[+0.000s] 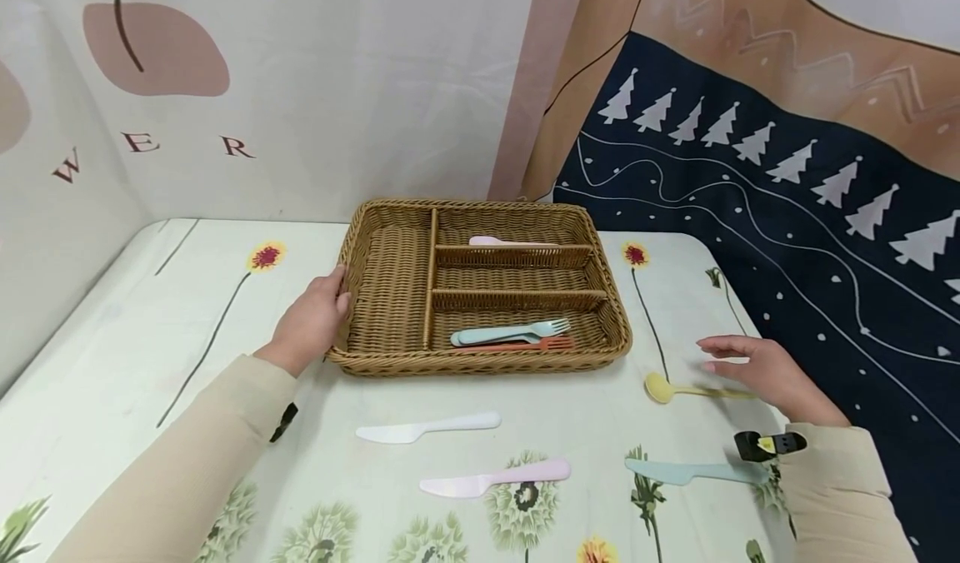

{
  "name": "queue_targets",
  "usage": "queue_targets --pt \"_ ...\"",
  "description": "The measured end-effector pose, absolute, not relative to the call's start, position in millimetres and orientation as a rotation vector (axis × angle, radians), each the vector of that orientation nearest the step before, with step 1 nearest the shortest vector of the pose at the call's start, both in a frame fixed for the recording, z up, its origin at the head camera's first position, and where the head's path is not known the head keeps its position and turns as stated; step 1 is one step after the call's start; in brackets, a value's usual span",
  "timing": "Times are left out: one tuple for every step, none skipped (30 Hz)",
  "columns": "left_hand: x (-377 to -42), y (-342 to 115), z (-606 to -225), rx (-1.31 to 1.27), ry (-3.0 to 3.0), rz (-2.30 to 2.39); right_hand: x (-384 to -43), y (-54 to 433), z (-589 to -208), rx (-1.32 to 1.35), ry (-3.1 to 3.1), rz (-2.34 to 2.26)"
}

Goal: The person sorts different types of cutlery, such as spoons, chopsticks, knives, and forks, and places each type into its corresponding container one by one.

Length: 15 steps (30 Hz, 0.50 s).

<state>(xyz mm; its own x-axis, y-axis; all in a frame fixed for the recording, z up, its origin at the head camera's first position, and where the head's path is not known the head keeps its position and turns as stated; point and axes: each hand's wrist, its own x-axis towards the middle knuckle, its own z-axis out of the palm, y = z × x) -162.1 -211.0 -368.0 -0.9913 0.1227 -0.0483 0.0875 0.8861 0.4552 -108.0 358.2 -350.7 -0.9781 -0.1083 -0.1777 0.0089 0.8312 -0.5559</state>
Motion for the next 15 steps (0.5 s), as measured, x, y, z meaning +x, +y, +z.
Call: queue_targets --pt "-162.1 -210.9 -367.9 0.166 2.976 0.713 -107.3 360.0 -351.4 -0.07 2.804 -0.844" --pt "-162.2 -211.0 -368.1 0.165 2.976 0.712 -106.7 361.6 -352.4 -0.062 2.797 -0.836" --pt "-162.1 -210.9 -368.0 0.165 2.976 0.71 -106.1 363.2 -353.6 -0.056 2.791 -0.828" --pt "-162.1 -211.0 -368.1 0.163 2.976 0.711 -105.7 364.7 -354.8 -0.054 2.781 -0.833" --pt "-162.0 -211.0 -368.0 0.163 2.977 0.71 -105.3 366.1 -356.1 -0.051 2.772 -0.838" --pt "-161.9 -211.1 -368.0 0.164 2.977 0.711 -104.9 367.4 -357.5 -0.048 2.766 -0.838" --pt "-161.8 -211.1 -367.9 0.163 2.979 0.712 -104.7 368.7 -358.9 -0.041 2.761 -0.832" --pt "-161.7 -211.2 -367.9 0.164 2.98 0.712 -104.5 369.7 -360.4 -0.039 2.761 -0.824" --pt "-161.6 -211.2 -367.9 0.165 2.981 0.714 -104.3 371.0 -361.6 -0.033 2.758 -0.815" --pt "-161.6 -211.2 -368.0 0.165 2.982 0.716 -104.0 371.9 -362.9 -0.026 2.755 -0.806" --pt "-161.7 -211.2 -368.1 0.166 2.983 0.716 -103.7 372.8 -364.0 -0.021 2.753 -0.795" --pt "-161.8 -211.3 -368.3 0.167 2.984 0.718 -103.3 373.4 -364.9 -0.017 2.749 -0.787" --pt "-161.9 -211.3 -368.5 0.166 2.984 0.718 -103.1 374.0 -365.7 -0.013 2.747 -0.781" --pt "-162.0 -211.3 -368.7 0.166 2.984 0.716 -102.8 374.5 -366.5 -0.009 2.747 -0.775" --pt "-162.1 -211.3 -368.8 0.166 2.985 0.717 -102.4 374.9 -367.0 -0.006 2.747 -0.77"
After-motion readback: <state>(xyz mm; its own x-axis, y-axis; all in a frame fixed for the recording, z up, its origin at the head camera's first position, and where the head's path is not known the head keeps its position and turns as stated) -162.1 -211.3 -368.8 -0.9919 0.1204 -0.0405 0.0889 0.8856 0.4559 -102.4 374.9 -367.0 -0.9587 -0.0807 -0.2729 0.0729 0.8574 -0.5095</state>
